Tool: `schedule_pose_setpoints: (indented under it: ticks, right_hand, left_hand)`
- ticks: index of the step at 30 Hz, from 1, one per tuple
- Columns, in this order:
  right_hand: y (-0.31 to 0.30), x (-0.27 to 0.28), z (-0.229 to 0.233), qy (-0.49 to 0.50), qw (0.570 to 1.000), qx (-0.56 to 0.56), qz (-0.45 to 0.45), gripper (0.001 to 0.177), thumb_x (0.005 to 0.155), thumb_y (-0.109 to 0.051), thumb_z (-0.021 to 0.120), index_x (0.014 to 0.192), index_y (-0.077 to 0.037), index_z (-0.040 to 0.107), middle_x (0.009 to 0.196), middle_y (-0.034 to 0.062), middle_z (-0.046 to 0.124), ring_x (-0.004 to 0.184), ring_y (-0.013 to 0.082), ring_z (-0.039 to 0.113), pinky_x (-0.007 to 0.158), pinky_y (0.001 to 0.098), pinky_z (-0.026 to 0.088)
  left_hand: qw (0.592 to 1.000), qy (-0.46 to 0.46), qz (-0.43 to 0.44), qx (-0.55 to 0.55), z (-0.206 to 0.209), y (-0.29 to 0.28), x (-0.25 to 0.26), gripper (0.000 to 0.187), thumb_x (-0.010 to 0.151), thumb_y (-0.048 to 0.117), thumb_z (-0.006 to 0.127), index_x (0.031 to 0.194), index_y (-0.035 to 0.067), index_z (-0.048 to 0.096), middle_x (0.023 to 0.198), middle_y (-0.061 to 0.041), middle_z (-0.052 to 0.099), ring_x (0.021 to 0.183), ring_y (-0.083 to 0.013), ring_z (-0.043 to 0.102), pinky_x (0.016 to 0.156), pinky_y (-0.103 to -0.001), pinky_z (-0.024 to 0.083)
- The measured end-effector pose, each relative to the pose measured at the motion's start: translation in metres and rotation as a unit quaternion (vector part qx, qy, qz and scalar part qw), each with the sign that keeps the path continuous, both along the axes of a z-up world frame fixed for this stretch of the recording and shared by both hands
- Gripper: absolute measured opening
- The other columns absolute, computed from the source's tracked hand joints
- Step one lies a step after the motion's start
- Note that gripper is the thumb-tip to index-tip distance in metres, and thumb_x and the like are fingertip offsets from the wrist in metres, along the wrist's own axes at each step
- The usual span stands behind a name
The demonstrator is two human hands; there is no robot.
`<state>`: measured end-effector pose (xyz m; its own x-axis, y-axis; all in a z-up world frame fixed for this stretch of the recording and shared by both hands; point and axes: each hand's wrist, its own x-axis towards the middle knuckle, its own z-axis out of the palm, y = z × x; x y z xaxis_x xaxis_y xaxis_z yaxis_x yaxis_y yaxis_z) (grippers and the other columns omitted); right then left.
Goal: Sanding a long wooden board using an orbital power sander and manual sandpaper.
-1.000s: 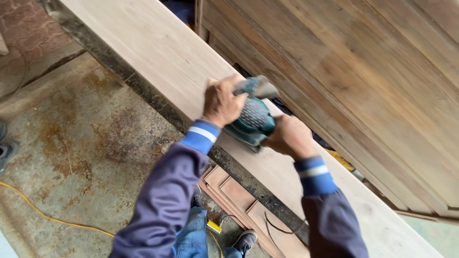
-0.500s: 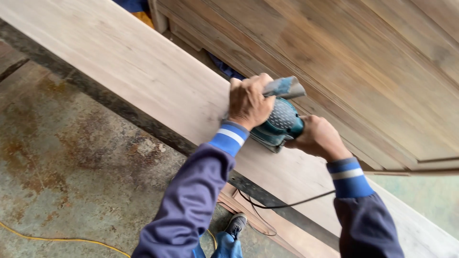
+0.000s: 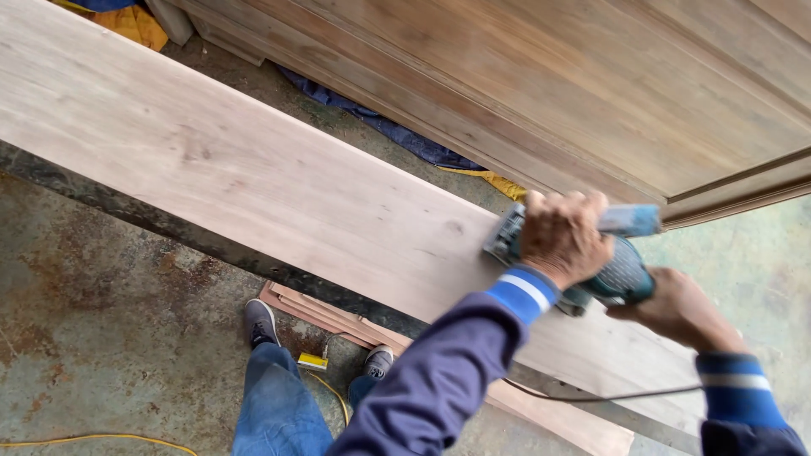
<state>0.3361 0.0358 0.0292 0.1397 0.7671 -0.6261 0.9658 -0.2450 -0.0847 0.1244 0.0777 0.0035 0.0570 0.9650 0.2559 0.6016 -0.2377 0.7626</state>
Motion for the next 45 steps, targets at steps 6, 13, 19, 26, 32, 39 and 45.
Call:
schedule_pose_setpoints:
  ticks: [6, 13, 19, 26, 32, 39, 45]
  right_hand:
    - [-0.058, 0.168, -0.046, -0.077, 0.995, -0.046, -0.035, 0.050, 0.063, -0.035, 0.095, 0.096, -0.001, 0.076, 0.085, 0.0158, 0.079, 0.079, 0.0284, 0.076, 0.076, 0.0411, 0.065]
    - [-0.100, 0.288, -0.099, -0.077, 0.992, -0.068, -0.077, 0.056, 0.058, -0.032, 0.099, 0.104, -0.007, 0.079, 0.089, 0.0133, 0.082, 0.079, 0.0253, 0.077, 0.081, 0.0379, 0.069]
    - [-0.057, 0.187, -0.066, -0.081, 0.992, -0.095, -0.023, 0.054, 0.064, -0.037, 0.097, 0.102, -0.006, 0.077, 0.089, 0.0126, 0.082, 0.082, 0.0267, 0.080, 0.079, 0.0381, 0.070]
    - [-0.007, -0.059, 0.017, 0.042, 0.994, 0.040, 0.093, 0.044, 0.061, -0.029, 0.091, 0.098, -0.010, 0.078, 0.085, 0.0159, 0.078, 0.075, 0.0324, 0.076, 0.074, 0.0455, 0.061]
    - [0.015, -0.162, 0.030, 0.072, 0.979, 0.086, 0.171, 0.044, 0.063, -0.039, 0.091, 0.093, -0.011, 0.078, 0.081, 0.0168, 0.075, 0.071, 0.0337, 0.073, 0.073, 0.0463, 0.059]
    - [-0.010, -0.089, 0.016, 0.050, 0.988, 0.039, 0.139, 0.040, 0.065, -0.034, 0.090, 0.094, -0.010, 0.077, 0.083, 0.0151, 0.077, 0.073, 0.0305, 0.075, 0.075, 0.0436, 0.061]
    - [-0.072, 0.055, -0.004, 0.045, 0.999, -0.007, -0.018, 0.038, 0.066, -0.028, 0.090, 0.096, -0.006, 0.079, 0.086, 0.0141, 0.079, 0.077, 0.0269, 0.077, 0.078, 0.0416, 0.063]
  left_hand:
    - [0.998, -0.031, -0.050, -0.013, -0.014, -0.042, 0.129, 0.014, 0.080, 0.025, 0.068, 0.087, 0.013, 0.065, 0.073, -0.008, 0.065, 0.066, -0.0214, 0.061, 0.081, -0.044, 0.043]
    - [0.994, -0.072, -0.080, -0.036, -0.019, -0.073, 0.189, 0.014, 0.088, 0.027, 0.065, 0.087, 0.014, 0.067, 0.062, -0.007, 0.062, 0.057, -0.0177, 0.059, 0.082, -0.041, 0.044]
    - [0.997, -0.060, -0.054, -0.014, -0.022, -0.060, 0.126, 0.010, 0.085, 0.022, 0.064, 0.082, 0.013, 0.063, 0.065, -0.008, 0.062, 0.058, -0.0188, 0.058, 0.076, -0.040, 0.043]
    - [0.999, -0.027, 0.007, 0.043, -0.006, -0.031, -0.048, 0.015, 0.079, 0.014, 0.069, 0.093, 0.012, 0.063, 0.080, -0.008, 0.068, 0.074, -0.0256, 0.066, 0.076, -0.045, 0.041]
    - [0.997, 0.003, 0.060, 0.049, -0.003, -0.016, -0.144, 0.009, 0.086, 0.014, 0.069, 0.091, 0.014, 0.062, 0.081, -0.006, 0.070, 0.078, -0.0252, 0.068, 0.075, -0.044, 0.037]
    - [0.997, 0.010, 0.054, 0.044, -0.012, -0.030, -0.076, 0.013, 0.079, 0.012, 0.067, 0.090, 0.014, 0.062, 0.077, -0.005, 0.068, 0.075, -0.0234, 0.067, 0.079, -0.044, 0.038]
    - [0.999, 0.002, -0.026, 0.022, -0.003, -0.053, 0.056, 0.014, 0.078, 0.018, 0.070, 0.089, 0.013, 0.064, 0.077, -0.009, 0.069, 0.067, -0.0240, 0.066, 0.079, -0.046, 0.043]
